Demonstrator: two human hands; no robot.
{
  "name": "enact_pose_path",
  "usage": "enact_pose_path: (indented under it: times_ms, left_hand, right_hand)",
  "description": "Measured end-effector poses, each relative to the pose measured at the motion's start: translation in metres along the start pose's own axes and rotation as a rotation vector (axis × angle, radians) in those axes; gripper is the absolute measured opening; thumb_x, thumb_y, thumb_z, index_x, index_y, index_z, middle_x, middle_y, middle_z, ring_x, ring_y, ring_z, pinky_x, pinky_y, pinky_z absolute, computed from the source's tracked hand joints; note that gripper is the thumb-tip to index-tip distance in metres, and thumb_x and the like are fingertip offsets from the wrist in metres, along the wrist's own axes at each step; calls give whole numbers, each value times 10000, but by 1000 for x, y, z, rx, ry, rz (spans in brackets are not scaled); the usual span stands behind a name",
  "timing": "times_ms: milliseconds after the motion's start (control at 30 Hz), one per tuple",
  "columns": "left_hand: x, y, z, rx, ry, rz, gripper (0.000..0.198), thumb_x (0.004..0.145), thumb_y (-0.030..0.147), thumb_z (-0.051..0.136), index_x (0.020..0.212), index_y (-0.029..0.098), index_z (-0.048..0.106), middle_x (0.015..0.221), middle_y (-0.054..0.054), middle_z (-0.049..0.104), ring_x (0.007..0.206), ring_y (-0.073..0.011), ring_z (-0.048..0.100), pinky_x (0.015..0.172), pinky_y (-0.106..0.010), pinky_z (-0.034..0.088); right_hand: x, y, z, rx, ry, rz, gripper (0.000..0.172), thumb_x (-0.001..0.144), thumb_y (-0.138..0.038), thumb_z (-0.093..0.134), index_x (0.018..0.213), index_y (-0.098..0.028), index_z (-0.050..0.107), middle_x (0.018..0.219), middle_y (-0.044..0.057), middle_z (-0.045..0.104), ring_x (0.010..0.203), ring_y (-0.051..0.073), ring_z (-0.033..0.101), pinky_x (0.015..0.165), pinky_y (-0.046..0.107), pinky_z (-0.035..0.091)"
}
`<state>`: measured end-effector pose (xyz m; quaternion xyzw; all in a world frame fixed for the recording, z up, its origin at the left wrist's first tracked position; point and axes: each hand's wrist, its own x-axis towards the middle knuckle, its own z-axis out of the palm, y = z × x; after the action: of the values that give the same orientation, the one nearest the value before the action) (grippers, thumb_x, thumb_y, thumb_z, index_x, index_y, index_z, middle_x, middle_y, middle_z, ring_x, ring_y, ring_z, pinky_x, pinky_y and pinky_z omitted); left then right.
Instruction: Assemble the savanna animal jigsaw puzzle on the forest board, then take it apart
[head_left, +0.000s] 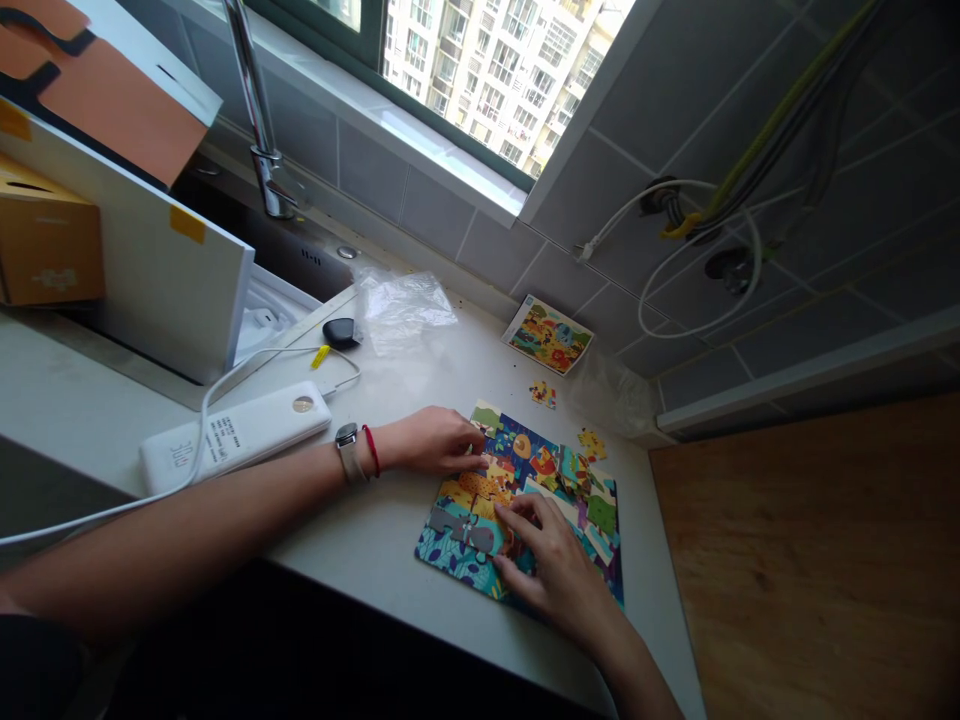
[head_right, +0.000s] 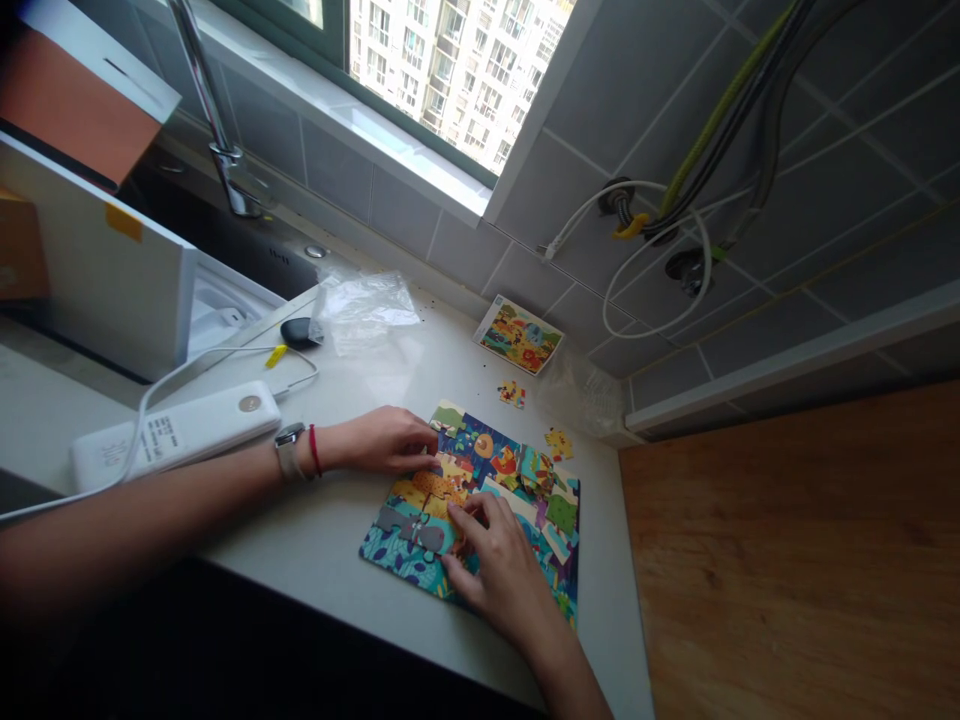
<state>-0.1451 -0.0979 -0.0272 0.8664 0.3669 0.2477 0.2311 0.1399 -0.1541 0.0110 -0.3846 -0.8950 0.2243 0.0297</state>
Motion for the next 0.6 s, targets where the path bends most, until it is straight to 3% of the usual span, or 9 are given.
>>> enact_pose_path:
  times_ms: [167, 400, 600]
  left_hand:
    - [-1, 1, -2, -17, -81, 2, 89, 941, 315, 739, 947, 228, 758, 769, -1, 738, 641, -139, 630, 575, -266, 355]
    - [-1, -3, 0, -16, -104, 8, 127, 916, 345, 785, 980, 237, 772, 801, -1, 754, 665, -142, 649, 582, -268, 368]
    - [-2, -4, 0, -34, -103, 12, 148, 919, 371, 780, 977, 235, 772, 785, 0, 743, 661, -138, 646, 580, -263, 373]
  right_hand:
    - [1, -1, -1, -30, 13, 20, 517, 860, -204, 774, 1358, -311, 685, 1211, 90, 625, 1154, 275, 635, 1025, 445, 572]
    - [3, 1, 7, -113, 92, 2, 438, 876, -339, 810, 1306, -350, 728, 1472, 114, 543, 1333, 359, 564, 1093, 577, 530]
    - [8, 1, 19, -102, 172, -8, 364, 866, -314, 820, 1224, -290, 763, 1455, 131, 583, 1340, 361, 580, 1087, 552, 548]
